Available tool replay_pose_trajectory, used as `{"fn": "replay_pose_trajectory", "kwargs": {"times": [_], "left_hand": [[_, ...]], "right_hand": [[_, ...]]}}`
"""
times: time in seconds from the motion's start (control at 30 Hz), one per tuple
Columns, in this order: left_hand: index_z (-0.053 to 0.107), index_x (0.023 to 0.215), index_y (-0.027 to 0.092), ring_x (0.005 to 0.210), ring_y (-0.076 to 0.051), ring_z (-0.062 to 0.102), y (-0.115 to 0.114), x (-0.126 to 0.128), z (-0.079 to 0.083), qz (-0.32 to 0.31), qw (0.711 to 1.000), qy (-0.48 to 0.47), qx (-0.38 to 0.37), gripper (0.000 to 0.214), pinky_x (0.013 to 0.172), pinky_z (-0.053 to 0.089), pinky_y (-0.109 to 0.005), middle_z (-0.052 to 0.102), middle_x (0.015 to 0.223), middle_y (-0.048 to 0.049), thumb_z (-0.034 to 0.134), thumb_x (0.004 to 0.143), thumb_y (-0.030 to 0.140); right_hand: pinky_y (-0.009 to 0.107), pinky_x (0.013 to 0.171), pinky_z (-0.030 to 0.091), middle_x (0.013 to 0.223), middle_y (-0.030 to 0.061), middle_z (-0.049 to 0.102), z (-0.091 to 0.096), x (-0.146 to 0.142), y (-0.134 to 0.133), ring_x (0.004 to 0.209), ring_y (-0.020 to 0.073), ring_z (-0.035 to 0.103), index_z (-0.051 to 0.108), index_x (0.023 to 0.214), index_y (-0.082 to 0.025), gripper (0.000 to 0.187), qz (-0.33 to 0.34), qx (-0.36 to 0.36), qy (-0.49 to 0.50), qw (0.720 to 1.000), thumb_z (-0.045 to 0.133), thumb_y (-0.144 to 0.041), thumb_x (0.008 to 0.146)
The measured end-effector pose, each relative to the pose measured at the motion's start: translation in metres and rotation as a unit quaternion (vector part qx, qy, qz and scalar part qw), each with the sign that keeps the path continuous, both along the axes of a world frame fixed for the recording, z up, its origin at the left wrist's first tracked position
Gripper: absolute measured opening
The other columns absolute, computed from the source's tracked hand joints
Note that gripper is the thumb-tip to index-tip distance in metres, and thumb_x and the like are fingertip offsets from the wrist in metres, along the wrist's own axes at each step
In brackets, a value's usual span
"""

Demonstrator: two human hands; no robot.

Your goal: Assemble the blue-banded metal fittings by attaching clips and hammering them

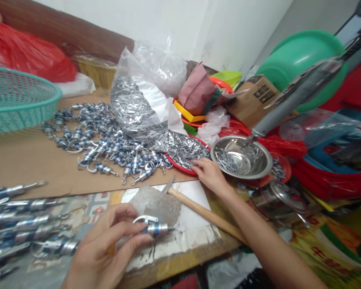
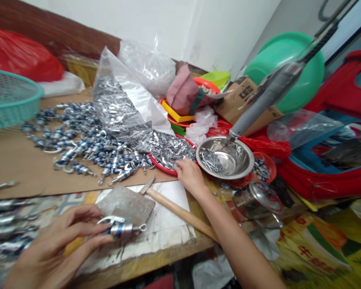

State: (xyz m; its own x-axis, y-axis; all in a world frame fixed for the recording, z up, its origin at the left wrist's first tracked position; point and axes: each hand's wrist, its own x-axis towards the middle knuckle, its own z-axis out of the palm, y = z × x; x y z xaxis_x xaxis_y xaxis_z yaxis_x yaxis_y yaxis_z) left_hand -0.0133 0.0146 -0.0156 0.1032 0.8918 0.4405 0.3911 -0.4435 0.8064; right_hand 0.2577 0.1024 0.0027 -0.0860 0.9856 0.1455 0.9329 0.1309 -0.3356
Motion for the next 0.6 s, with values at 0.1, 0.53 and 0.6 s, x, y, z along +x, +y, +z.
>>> {"fn": "replay_pose_trajectory", "kwargs": {"times": [0.1,0.53,0.6], "left_hand": [[0.074,0.067,0.031,0.07,-0.02,0.07,0.001,0.001,0.002,-0.019,1.0,0.0,0.009,0.005,0.069,0.051,-0.02,0.073,0.077,-0.0034,0.069,0.069,0.033],[0.077,0.078,0.032,0.061,-0.018,0.065,-0.002,0.01,0.013,-0.033,0.996,-0.054,-0.062,0.011,0.058,0.049,-0.021,0.07,0.066,-0.0022,0.067,0.072,0.03],[0.075,0.088,0.032,0.059,-0.016,0.064,-0.002,0.009,0.012,-0.031,0.996,-0.051,-0.059,0.021,0.058,0.049,-0.02,0.069,0.064,0.0012,0.071,0.069,0.025]], "right_hand": [[0.04,0.084,0.048,0.108,0.007,0.061,0.003,0.003,0.03,0.096,0.019,0.059,0.06,0.104,-0.016,0.021,-0.009,-0.036,-0.032,0.999,0.054,-0.029,0.089],[0.03,0.076,0.051,0.088,0.008,0.069,0.023,-0.033,-0.012,0.082,0.0174,0.065,0.069,0.086,-0.013,0.015,0.017,0.061,0.154,0.986,0.055,-0.017,0.084],[0.024,0.068,0.052,0.078,0.0034,0.07,0.029,-0.056,-0.041,0.073,0.014,0.065,0.071,0.078,-0.016,0.008,0.083,0.038,0.224,0.97,0.063,-0.018,0.078]]}}
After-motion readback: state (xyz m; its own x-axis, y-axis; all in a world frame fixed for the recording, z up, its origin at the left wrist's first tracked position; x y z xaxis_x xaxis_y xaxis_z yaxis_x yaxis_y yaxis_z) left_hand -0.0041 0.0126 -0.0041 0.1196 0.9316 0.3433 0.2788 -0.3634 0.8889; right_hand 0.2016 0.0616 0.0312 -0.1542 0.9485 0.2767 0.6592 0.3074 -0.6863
